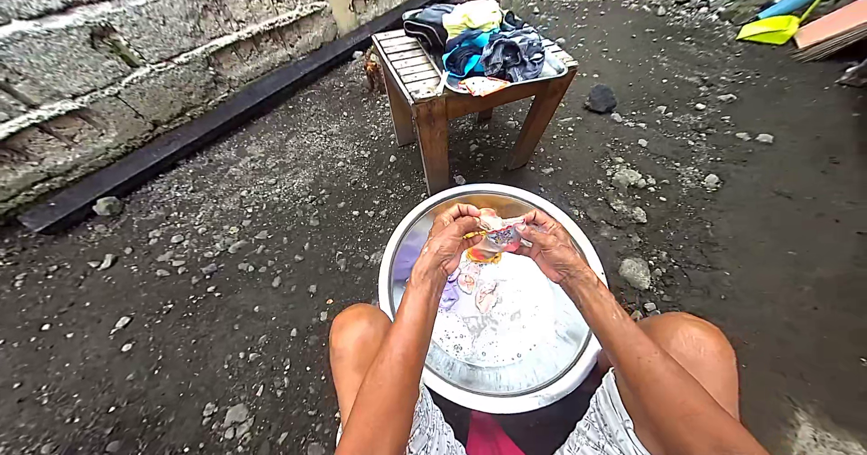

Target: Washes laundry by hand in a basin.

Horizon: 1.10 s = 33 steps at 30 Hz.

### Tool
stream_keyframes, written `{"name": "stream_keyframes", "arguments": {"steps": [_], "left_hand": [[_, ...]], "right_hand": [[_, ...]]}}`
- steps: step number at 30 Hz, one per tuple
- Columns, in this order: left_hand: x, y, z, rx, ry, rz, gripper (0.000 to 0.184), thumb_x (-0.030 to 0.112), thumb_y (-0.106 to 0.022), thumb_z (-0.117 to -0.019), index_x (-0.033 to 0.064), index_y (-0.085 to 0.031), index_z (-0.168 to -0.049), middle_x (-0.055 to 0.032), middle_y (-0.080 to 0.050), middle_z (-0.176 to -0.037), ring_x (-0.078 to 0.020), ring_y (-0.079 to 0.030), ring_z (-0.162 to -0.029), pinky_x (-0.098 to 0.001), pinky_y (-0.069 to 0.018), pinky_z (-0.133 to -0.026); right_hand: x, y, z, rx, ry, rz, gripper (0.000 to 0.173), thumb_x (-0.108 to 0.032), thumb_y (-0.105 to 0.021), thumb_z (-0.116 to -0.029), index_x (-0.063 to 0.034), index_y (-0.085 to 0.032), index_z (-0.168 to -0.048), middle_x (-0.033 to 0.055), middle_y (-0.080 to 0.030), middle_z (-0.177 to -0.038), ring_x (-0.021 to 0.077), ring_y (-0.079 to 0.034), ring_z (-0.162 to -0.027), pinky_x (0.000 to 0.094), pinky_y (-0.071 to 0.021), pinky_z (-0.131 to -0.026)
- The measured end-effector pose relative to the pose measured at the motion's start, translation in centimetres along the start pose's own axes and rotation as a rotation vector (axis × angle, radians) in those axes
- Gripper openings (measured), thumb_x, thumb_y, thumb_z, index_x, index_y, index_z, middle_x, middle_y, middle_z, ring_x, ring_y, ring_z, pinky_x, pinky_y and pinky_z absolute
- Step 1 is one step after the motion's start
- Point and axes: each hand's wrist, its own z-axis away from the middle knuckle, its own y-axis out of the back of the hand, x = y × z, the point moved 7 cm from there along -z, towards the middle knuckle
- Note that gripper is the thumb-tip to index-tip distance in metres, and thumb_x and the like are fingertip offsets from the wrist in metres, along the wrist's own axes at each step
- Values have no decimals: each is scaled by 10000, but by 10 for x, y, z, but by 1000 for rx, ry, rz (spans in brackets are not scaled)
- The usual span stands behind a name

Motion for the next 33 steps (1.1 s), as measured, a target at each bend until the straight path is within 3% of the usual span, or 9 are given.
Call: {"name": "stream_keyframes", "arguments": {"steps": [4,6,8,10,13,16,25,30,33], "left_hand": [[-4,-13,3,-96,-40,-114,128,-34,-567,-983,55,-623,-1055,-46,-667,-936,-126,-643,-811,-290,-557,-745],[-2,-19,6,-129,-105,-121,145,-51,-560,-973,61,-623,-1040,-35,-667,-943,-109,-632,-809,-271,-546,-743],[2,-21,7,-136,-165,-12,173,-66,-523,-967,83,-608,-996,-24,-657,-910,-109,-633,-799,-280,-551,-762],[7,-15,7,-102,-185,116,188,-45,-489,-982,105,-601,-967,-29,-664,-902,-131,-654,-812,-317,-567,-798],[11,3,4,27,-190,172,167,-9,-480,-1008,118,-586,-986,-38,-657,-898,-151,-658,-802,-344,-578,-787],[15,11,7,101,-234,217,158,5,-482,-1011,133,-570,-983,-28,-641,-884,-147,-647,-789,-358,-575,-799],[32,30,19,211,-265,316,200,27,-408,-1027,184,-504,-949,5,-603,-851,-141,-632,-803,-358,-558,-796],[20,23,10,131,-244,-29,230,-49,-392,-968,147,-508,-936,36,-570,-816,-63,-564,-683,-244,-518,-632],[5,4,2,31,-225,-528,170,0,-465,-1008,-12,-586,-1128,-77,-598,-931,-124,-581,-747,-307,-523,-696]], "right_hand": [[3,-8,2,-29,104,141,153,-93,-436,-1070,-74,-560,-1157,85,-682,-1023,186,-699,-875,392,-615,-790],[2,-13,6,11,292,495,195,-100,-451,-1070,-14,-589,-1178,98,-672,-1006,163,-676,-894,360,-584,-822],[0,-21,14,81,470,886,222,-97,-475,-1059,32,-638,-1137,170,-698,-918,260,-702,-877,450,-565,-830],[5,-23,16,57,472,981,244,-106,-475,-1058,49,-646,-1137,205,-705,-911,307,-713,-875,490,-564,-833],[14,-15,10,-26,229,684,226,-122,-454,-1075,28,-602,-1154,125,-691,-937,165,-708,-743,349,-622,-708],[18,-7,9,-35,55,539,180,-114,-439,-1088,2,-572,-1125,73,-665,-809,120,-652,-612,286,-581,-612],[31,10,2,23,-79,489,146,-88,-449,-1088,7,-559,-1093,69,-646,-767,101,-621,-583,258,-560,-600],[21,21,6,109,-92,352,129,-112,-451,-1097,-38,-544,-1146,55,-628,-772,103,-611,-596,275,-563,-613],[16,22,1,60,13,255,165,-117,-425,-1086,-62,-538,-1194,55,-653,-1016,127,-658,-854,329,-578,-774]]}}
